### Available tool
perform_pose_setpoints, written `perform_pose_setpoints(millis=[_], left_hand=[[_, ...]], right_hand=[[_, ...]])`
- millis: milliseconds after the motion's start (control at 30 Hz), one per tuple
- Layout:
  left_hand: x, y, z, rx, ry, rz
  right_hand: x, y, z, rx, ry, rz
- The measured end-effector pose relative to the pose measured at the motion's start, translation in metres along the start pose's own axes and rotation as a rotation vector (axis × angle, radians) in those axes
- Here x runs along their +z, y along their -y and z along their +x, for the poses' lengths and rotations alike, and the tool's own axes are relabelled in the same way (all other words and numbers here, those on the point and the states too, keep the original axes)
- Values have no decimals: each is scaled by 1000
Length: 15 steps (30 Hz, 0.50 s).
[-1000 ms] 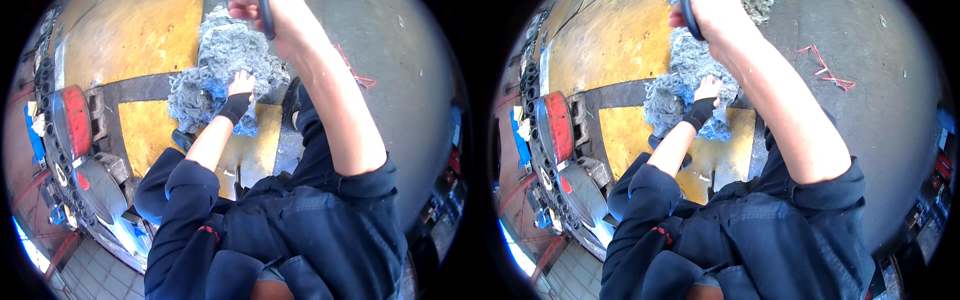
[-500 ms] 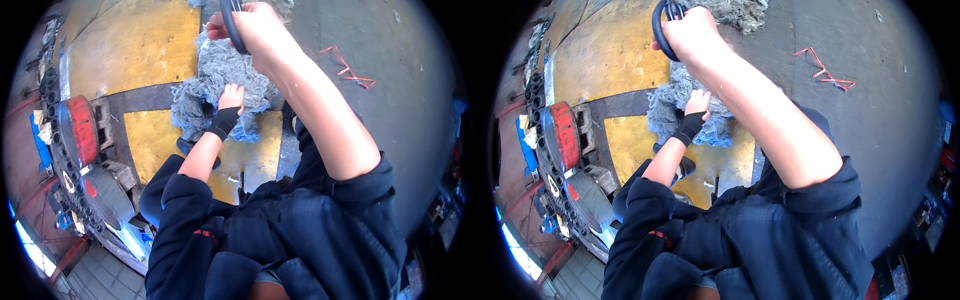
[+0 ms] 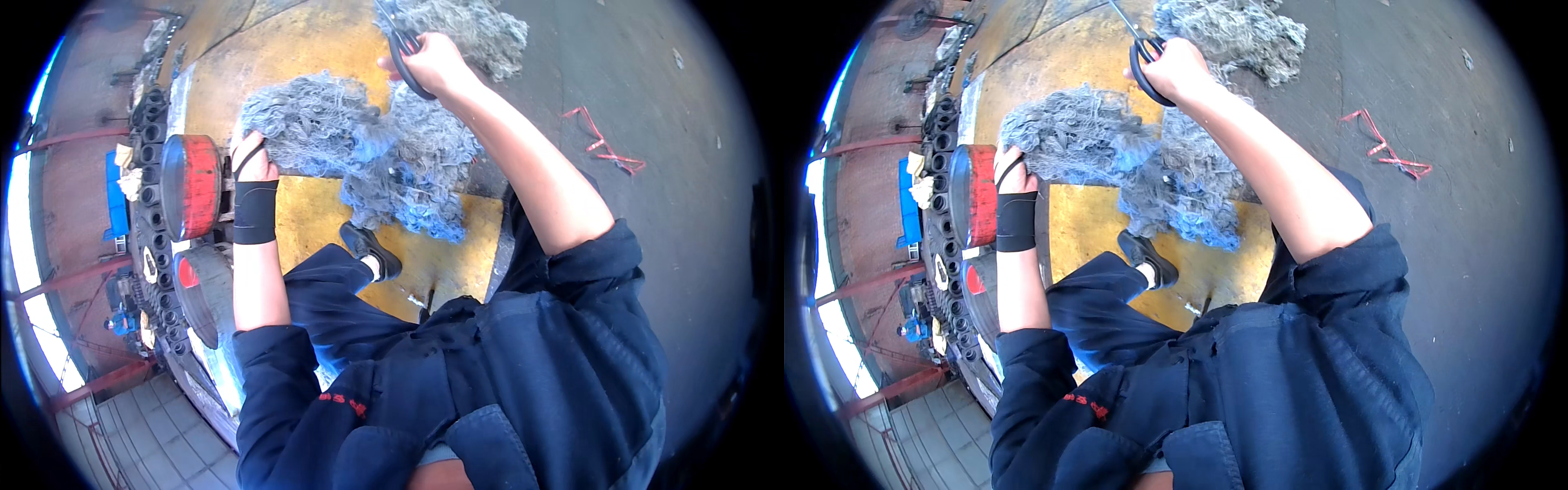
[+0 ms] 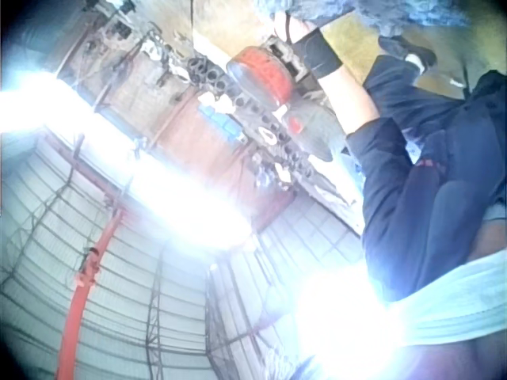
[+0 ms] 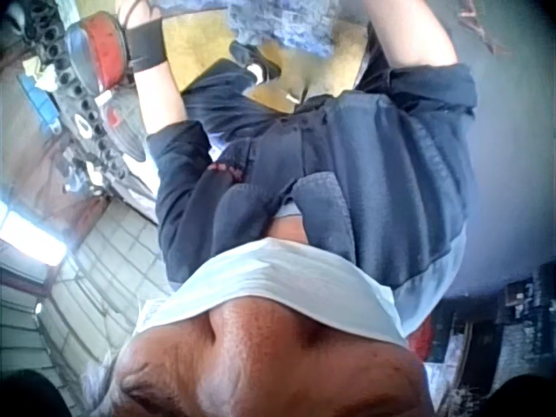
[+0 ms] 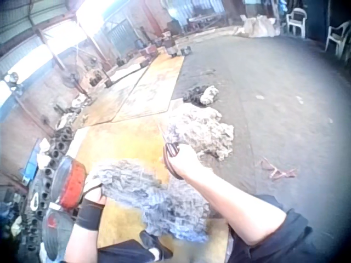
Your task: The person cuts a strip of insulation material with scissors while holding it by hand.
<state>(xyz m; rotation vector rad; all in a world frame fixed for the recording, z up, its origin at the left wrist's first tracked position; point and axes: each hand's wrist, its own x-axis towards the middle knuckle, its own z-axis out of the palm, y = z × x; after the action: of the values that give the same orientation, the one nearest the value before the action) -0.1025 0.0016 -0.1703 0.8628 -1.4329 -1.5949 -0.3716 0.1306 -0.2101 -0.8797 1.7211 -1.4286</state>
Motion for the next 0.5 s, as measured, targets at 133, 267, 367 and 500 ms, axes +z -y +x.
perform_pose_setpoints(millis=[133,267,367,500], left_hand=[[9,-33,-9,-61,-22,-49],[12,-46,-18,-62,86,-157],[16,-41,-22,36,-30,-88],[25,-28,-31,-123,272,-346]], right_hand=[[12,5,-4,-20,117,-101],[34,21,-12,-81,304,-17],[56,24,-20,-118,480,95],[80,16,-18,-146,389,-114]])
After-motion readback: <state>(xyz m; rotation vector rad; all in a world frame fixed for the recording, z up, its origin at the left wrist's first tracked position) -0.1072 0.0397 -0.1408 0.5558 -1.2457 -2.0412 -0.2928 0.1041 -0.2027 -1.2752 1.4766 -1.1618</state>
